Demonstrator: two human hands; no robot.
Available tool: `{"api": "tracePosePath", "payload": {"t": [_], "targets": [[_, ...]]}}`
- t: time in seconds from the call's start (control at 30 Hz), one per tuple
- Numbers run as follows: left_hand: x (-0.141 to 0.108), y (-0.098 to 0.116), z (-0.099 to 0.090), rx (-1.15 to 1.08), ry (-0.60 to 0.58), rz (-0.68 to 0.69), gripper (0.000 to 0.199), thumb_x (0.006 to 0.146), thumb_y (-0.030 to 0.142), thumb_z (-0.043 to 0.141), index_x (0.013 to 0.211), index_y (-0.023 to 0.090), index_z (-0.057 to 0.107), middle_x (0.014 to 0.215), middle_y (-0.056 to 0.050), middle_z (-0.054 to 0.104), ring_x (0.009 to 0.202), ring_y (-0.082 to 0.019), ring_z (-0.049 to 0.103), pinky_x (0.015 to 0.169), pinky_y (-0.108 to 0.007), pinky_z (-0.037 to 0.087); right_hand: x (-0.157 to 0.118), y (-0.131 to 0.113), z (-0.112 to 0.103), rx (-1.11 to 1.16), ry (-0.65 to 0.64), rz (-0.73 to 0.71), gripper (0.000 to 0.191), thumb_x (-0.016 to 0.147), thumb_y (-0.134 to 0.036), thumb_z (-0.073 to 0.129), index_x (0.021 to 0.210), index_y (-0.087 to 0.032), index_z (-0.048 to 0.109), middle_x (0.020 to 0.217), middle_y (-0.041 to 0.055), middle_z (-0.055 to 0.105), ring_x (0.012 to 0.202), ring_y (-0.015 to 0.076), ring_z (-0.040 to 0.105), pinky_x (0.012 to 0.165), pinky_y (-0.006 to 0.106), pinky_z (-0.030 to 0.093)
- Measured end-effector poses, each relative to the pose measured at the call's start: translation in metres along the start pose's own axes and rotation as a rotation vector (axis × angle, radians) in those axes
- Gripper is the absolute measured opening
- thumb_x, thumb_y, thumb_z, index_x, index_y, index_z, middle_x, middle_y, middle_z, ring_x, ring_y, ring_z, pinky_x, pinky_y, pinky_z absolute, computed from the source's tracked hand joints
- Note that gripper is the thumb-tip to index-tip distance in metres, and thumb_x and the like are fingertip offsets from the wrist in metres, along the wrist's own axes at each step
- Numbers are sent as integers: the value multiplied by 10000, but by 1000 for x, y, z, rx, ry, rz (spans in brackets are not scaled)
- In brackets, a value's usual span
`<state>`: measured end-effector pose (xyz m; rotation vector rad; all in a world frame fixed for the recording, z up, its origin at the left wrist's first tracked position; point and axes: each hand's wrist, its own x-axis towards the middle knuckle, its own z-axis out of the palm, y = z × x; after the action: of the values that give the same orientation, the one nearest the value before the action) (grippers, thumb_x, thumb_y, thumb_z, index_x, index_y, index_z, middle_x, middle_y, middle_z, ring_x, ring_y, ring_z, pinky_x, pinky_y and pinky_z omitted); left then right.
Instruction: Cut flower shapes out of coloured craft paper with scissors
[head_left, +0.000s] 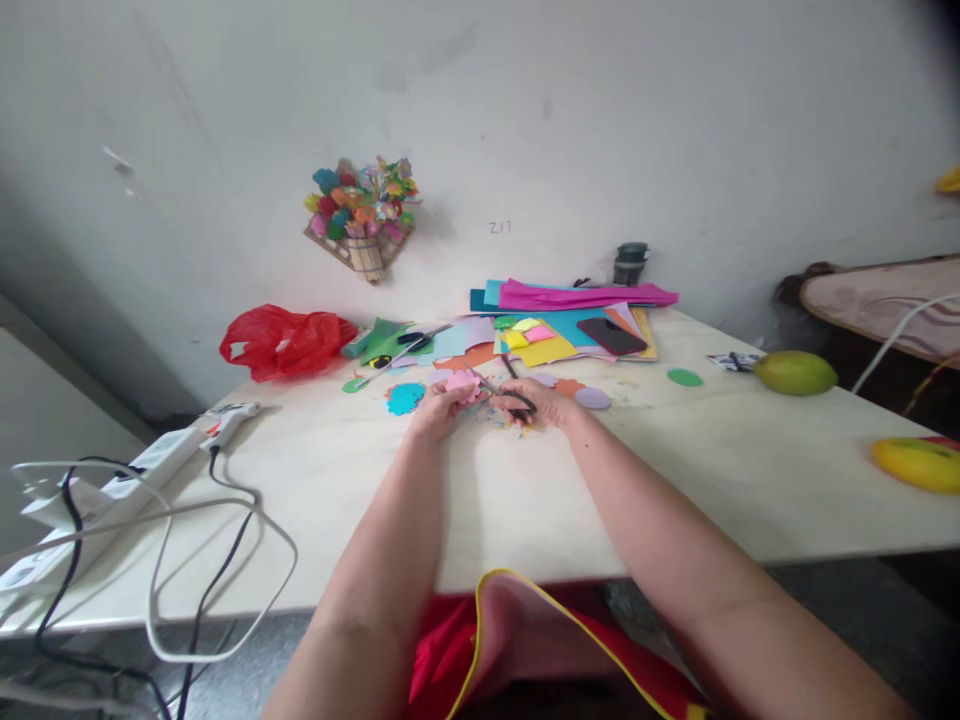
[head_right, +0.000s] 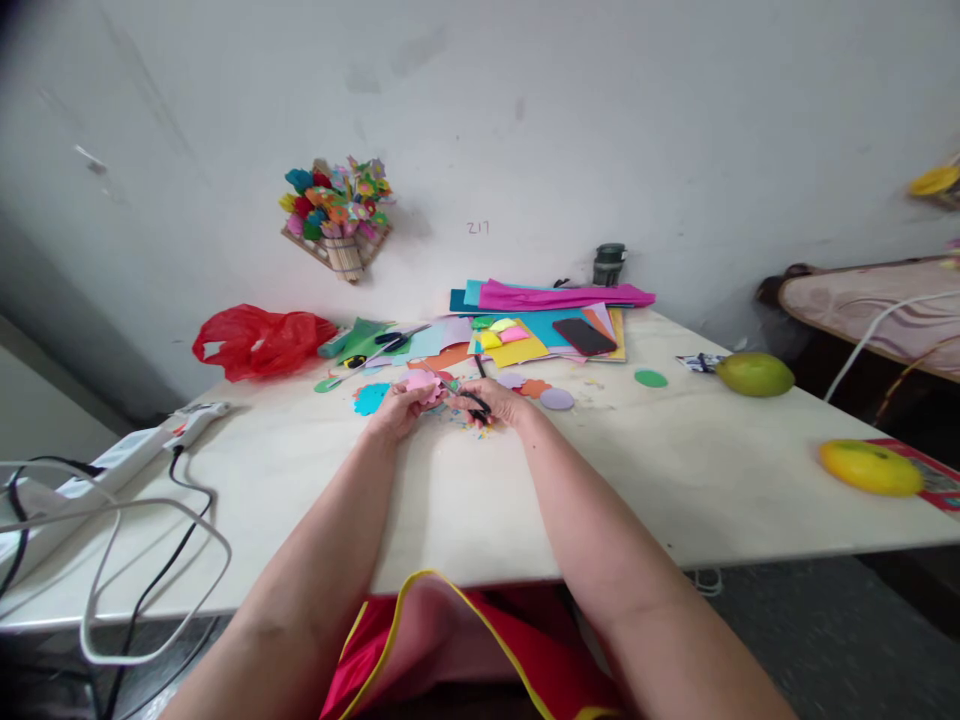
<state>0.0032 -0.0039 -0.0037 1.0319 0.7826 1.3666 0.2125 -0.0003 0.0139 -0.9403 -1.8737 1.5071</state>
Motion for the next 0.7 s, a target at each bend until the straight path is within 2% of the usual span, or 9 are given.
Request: {"api": "tracePosePath", "payload": {"t": [0.4,0.7], "targets": [[1,-1,-1,-6,-7,-8,317,545,186,918,790,90,741,764,-81,743,711,-185,711,782,-317,576,-2,-5,2,-63,20,-10,295,856,-391,711,731,-164,570,509,-26,608,360,59,501,300,145,286],[0,0,1,-13,1,-14,311,541,176,911,785,79,743,753,-80,735,712,-174,705,776,-300,575,1,-1,1,-29,16,6,278,865,-392,687,740,-170,576,500,-25,602,351,63,486,296,152,274]]}}
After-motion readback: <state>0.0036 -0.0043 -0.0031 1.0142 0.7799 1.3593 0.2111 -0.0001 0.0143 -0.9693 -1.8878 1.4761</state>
